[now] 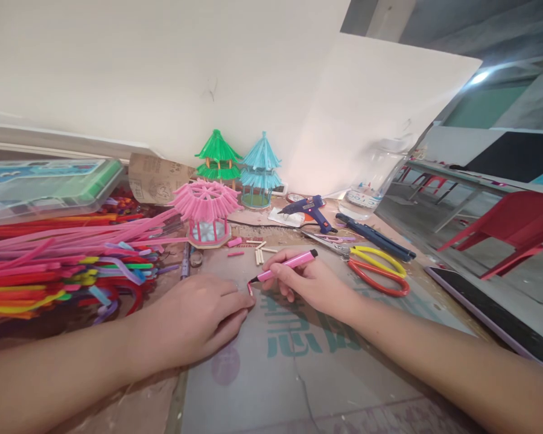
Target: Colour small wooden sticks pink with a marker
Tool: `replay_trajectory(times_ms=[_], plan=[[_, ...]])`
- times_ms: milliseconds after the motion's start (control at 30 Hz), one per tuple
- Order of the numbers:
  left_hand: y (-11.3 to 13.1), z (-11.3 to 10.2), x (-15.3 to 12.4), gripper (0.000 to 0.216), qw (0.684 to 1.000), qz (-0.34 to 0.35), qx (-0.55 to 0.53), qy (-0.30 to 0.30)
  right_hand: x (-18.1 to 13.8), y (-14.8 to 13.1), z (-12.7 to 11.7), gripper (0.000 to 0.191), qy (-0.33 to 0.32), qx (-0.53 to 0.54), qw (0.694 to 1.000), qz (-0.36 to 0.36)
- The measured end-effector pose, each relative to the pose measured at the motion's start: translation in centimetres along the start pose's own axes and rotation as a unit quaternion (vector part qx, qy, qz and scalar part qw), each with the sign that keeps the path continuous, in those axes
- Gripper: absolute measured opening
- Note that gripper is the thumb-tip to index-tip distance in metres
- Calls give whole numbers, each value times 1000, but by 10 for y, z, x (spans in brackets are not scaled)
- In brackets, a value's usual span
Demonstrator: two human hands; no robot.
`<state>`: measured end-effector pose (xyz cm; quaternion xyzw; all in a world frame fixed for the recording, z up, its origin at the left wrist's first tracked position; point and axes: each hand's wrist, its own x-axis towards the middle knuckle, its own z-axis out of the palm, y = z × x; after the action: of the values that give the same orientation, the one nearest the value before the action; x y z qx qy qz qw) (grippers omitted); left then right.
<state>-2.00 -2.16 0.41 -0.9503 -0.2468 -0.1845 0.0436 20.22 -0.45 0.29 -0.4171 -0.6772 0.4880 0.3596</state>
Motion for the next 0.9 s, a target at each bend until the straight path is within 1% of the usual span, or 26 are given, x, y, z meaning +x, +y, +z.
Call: replay_trajectory(times_ms=[167, 333, 533, 733, 900], plan=[[1, 0, 0, 29, 1000, -5, 6, -8, 0, 0, 0, 34, -8, -2, 1000, 3], [2, -2, 1, 28, 1000, -7, 8, -12, -1, -1, 0, 33, 2, -3, 1000, 2], [4, -4, 3, 28, 999, -10, 17, -29, -1, -2, 0, 33, -14, 5, 1000, 16], [3, -3, 2, 28, 1000, -4, 16, -27, -1, -2, 1, 33, 2, 8, 1000, 14], [3, -4, 3, 28, 1000, -4, 14, -26, -1, -3, 1, 32, -8, 13, 1000, 19]])
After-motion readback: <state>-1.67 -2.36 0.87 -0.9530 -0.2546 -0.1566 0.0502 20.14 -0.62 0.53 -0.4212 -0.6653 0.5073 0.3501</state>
